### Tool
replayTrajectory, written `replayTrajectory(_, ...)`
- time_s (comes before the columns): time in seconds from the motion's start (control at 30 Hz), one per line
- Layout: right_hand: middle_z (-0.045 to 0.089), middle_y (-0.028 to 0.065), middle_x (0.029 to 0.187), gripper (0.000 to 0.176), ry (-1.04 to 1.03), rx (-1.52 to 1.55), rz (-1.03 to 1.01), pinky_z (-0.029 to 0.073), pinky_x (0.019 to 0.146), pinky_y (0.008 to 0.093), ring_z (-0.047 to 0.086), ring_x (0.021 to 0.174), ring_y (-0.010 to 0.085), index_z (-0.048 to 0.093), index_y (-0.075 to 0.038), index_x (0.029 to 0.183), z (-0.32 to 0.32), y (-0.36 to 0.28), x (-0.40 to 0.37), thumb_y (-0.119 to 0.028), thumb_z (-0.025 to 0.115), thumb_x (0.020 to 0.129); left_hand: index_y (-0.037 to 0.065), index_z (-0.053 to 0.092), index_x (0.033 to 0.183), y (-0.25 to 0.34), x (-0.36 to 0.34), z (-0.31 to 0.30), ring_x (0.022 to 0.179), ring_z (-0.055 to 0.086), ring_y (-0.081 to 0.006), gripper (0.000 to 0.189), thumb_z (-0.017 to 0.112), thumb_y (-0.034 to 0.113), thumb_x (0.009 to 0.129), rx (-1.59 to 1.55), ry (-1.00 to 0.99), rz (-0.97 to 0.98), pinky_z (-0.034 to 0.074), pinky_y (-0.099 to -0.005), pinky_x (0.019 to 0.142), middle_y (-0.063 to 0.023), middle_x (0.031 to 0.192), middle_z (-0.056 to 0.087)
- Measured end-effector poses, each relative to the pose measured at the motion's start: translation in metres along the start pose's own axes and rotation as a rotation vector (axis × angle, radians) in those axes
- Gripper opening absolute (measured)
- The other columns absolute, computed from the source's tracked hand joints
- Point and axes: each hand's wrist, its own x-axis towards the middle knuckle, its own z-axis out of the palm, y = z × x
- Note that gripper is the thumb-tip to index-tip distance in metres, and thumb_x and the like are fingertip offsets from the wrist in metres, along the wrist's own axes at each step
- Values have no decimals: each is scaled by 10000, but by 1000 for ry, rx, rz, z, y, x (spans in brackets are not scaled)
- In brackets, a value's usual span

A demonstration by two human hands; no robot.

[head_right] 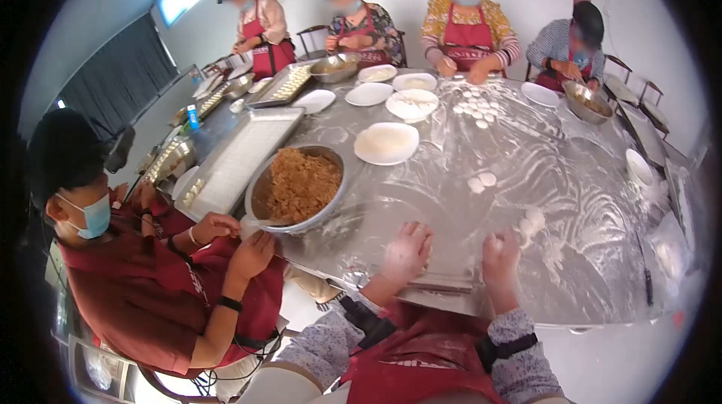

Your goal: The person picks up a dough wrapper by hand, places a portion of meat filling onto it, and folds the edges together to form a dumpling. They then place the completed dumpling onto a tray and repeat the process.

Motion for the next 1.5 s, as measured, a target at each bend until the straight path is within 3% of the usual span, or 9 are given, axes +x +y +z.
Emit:
replayTrajectory(0.07, 460, 52, 734, 73, 51, -126, -253, 402, 578, 270, 474, 674, 133, 480, -16, 804, 1, -6, 5, -67, 518, 839, 42, 557, 952, 8, -9, -3, 882, 505, -351, 145, 521, 122, 836, -37, 8, 0, 423, -443, 785, -155, 927, 541)
replayTrajectory(0.27, 431, 41, 724, 75, 15, 19, -114, 395, 566, 272, 469, 662, 126, 468, -16, 796, 4, -20, 7, -58, 510, 842, 25, 562, 927, 4, -56, -49, 806, 523, -347, 125, 556, 45, 804, -68, 211, 121, 430, -431, 742, -145, 851, 558)
replayTrajectory(0.5, 453, 41, 743, 240, -75, 229, -68, 390, 635, 282, 450, 697, 135, 514, -14, 843, 0, -10, 13, -211, 404, 927, 49, 584, 942, -51, -167, -78, 736, 606, -308, 126, 564, 72, 820, 2, 370, -379, 485, -391, 666, -142, 840, 629)
replayTrajectory(0.63, 446, 40, 716, 261, 96, 277, -81, 375, 618, 270, 439, 657, 138, 523, -19, 829, -17, 9, -10, -218, 388, 928, 26, 583, 941, -129, -277, -38, 635, 607, -153, 194, 515, 193, 869, -128, 130, -799, 493, -332, 615, -90, 718, 628)
replayTrajectory(0.67, 443, 42, 709, 231, 41, 119, -39, 376, 613, 275, 436, 646, 143, 516, -17, 823, -35, 9, -18, -197, 405, 916, 45, 607, 933, -190, -360, 5, 626, 611, -178, 233, 550, 256, 855, -121, -511, -914, 495, -329, 599, -55, 685, 626)
replayTrajectory(0.7, 440, 44, 701, 202, 1, -42, 6, 378, 609, 280, 433, 635, 148, 509, -16, 817, -54, 19, -29, -176, 422, 904, 69, 570, 1087, -188, -377, 15, 823, 607, -166, 383, 538, 371, 854, -513, -738, -1346, 491, -294, 720, -67, 921, 636)
replayTrajectory(0.77, 435, 46, 687, 154, -34, 90, 129, 391, 598, 301, 430, 618, 154, 498, -12, 799, -71, 52, -43, -148, 471, 864, 71, 560, 1098, -176, -400, 28, 839, 598, -165, 392, 531, 377, 855, -627, -976, -1400, 485, -293, 731, -66, 942, 622)
replayTrajectory(1.0, 582, 178, 774, 155, -59, -442, -12, 455, 626, 437, 580, 721, 367, 564, -32, 881, -90, 45, -56, -159, 526, 802, 78, 523, 1137, -166, -401, 23, 892, 563, -161, 424, 507, 399, 860, -542, -993, -1275, 463, -288, 770, -61, 1013, 572)
replayTrajectory(1.5, 578, 117, 782, 159, -232, -669, -23, 450, 605, 410, 547, 675, 304, 571, -47, 896, -60, 14, -25, -28, 535, 742, 94, 443, 1221, -171, -182, 11, 1008, 490, -152, 497, 456, 446, 870, -523, -778, -1396, 417, -278, 853, -51, 1165, 464)
